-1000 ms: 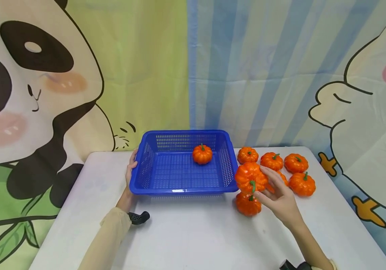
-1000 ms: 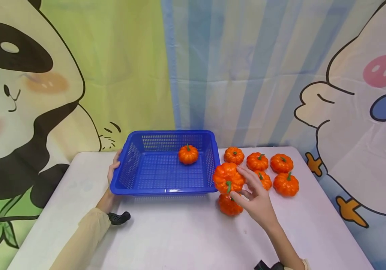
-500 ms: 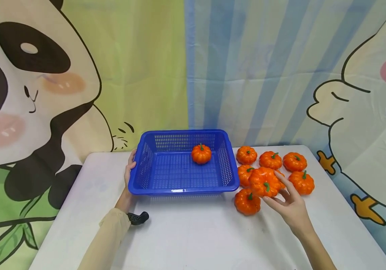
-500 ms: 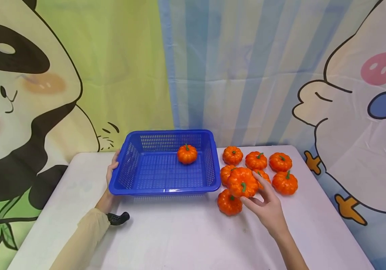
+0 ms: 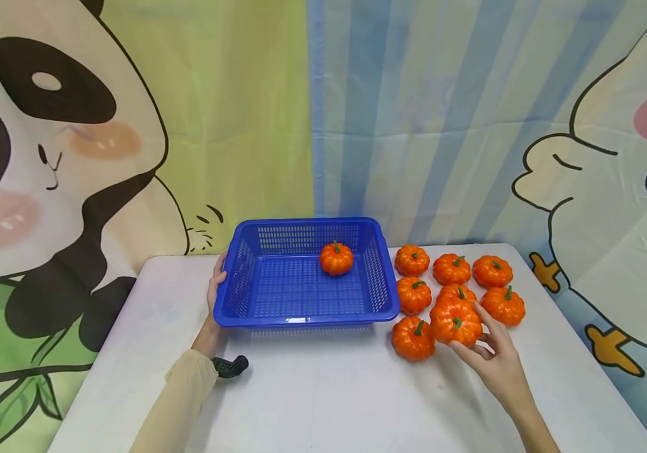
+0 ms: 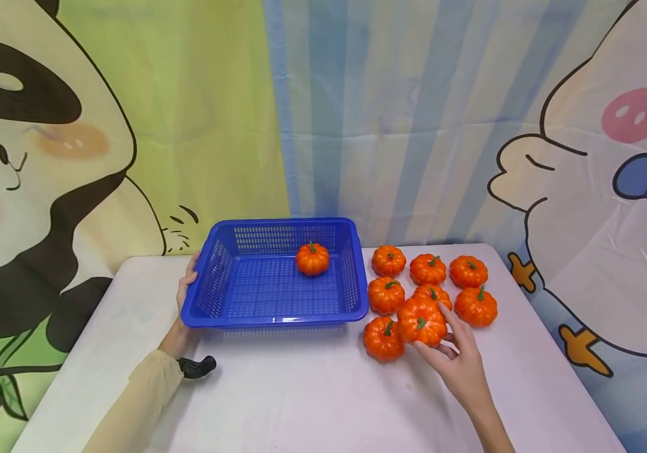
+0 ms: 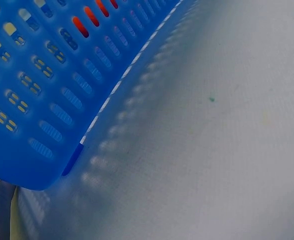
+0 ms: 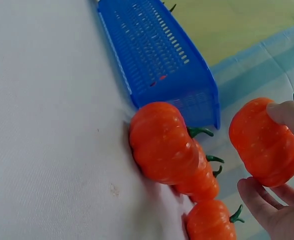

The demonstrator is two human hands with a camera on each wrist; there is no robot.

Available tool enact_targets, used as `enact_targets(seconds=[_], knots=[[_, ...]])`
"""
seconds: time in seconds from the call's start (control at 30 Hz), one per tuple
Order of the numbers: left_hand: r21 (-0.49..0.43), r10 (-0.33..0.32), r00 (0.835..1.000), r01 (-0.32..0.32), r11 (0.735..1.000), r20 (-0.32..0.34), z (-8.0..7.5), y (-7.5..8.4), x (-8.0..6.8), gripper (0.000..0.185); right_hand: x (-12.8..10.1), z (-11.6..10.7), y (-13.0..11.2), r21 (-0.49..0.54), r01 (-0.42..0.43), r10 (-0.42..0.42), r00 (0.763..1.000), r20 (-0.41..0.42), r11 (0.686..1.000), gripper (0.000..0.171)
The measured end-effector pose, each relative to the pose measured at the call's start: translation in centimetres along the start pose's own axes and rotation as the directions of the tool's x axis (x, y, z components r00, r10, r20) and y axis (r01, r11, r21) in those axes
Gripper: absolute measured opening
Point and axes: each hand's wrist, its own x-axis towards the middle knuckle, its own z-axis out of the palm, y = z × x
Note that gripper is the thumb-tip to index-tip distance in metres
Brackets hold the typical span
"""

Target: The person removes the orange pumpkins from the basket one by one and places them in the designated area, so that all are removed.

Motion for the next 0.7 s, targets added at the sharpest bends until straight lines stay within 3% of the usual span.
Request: enact_targets(seconds=[0.33, 0.47, 0.7], knots=[[0.039, -0.012, 1.000, 0.013, 0.999, -0.013, 0.0, 0.1, 0.0, 0.054, 0.3, -0.7, 0.6, -0.041, -0.013, 0.014, 0.999, 0.037, 0.999, 0.085], [0.039, -0.012, 1.000, 0.013, 0.999, -0.018, -0.1, 0.0, 0.0, 0.053, 0.4, -0.9, 0.7, -0.070, -0.054, 0.058, 0.997, 0.051, 0.996, 0.083], [0.025, 0.000, 1.000, 0.000, 1.000, 0.002, -0.3, -0.1, 0.0, 0.052, 0.3, -0.8, 1.2, -0.050, -0.093, 0.094, 0.995, 0.022, 0.994, 0.085]])
